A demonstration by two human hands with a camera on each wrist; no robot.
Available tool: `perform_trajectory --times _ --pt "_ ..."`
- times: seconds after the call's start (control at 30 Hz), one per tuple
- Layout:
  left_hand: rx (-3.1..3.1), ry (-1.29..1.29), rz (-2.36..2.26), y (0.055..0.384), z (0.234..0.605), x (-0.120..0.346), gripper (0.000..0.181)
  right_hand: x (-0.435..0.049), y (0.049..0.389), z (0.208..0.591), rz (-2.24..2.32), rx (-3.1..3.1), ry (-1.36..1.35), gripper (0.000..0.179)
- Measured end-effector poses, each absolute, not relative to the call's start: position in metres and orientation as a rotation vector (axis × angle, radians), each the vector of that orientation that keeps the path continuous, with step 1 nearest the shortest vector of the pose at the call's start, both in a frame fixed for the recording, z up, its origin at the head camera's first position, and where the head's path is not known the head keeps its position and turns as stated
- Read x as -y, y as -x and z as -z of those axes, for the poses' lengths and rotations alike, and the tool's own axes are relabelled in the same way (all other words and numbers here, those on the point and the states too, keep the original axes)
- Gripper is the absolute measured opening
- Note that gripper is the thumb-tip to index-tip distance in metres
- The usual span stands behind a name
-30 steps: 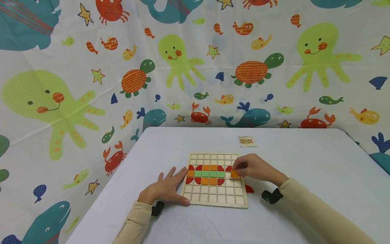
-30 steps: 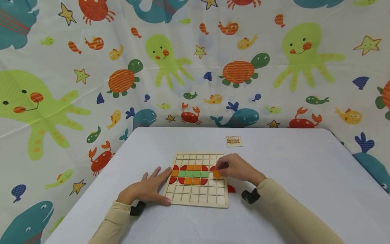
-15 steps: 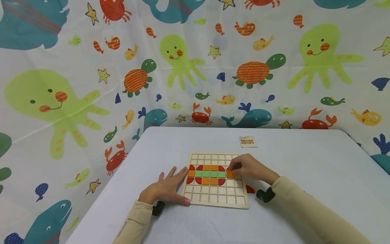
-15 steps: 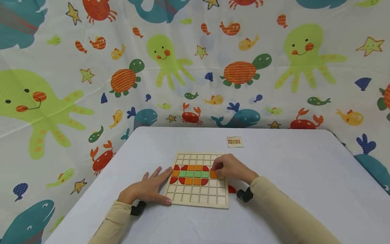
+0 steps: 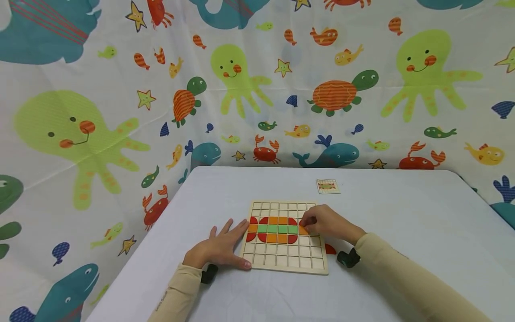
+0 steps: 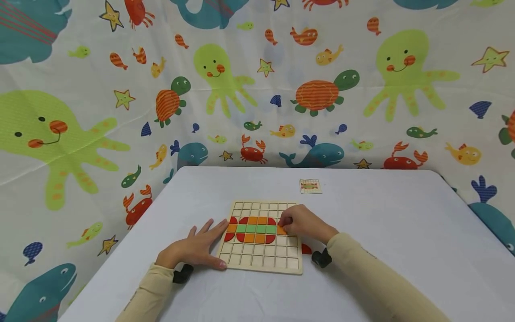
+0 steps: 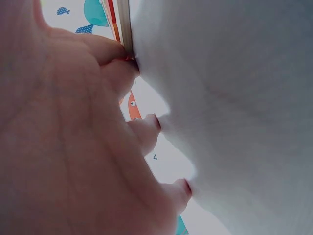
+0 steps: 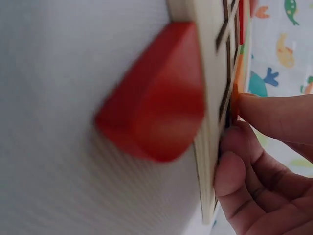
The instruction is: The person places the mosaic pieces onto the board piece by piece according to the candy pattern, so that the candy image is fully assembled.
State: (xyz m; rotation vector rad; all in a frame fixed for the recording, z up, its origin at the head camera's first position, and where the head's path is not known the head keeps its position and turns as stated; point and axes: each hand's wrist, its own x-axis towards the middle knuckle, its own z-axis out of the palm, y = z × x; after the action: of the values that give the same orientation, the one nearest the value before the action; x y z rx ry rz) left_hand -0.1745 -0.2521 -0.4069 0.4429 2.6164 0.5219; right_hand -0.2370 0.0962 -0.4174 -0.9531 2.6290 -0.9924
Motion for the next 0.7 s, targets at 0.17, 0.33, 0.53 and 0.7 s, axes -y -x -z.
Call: perform_trajectory --times 0.17,0.33,0.53,0.7 --pt "-2.619 -0.451 -0.518 0.176 0.407 0.251 0.123 -0.099 0.237 0.417 0.982 -2.645 0.967 0.013" --pt "-2.619 -0.450 -0.528 0.177 0.408 0.249 0.123 -0.108 0.231 0.413 1.017 -2.651 0.940 0.008" --pt "-2.621 -0.447 -0.529 0.178 0.408 0.248 0.123 -0.123 0.220 0.407 1.020 -2.673 0.889 0.004" --pt "-2.619 -0.434 -0.527 0.179 0.408 0.246 0.123 -0.136 0.211 0.406 1.009 -2.635 0.891 0.006"
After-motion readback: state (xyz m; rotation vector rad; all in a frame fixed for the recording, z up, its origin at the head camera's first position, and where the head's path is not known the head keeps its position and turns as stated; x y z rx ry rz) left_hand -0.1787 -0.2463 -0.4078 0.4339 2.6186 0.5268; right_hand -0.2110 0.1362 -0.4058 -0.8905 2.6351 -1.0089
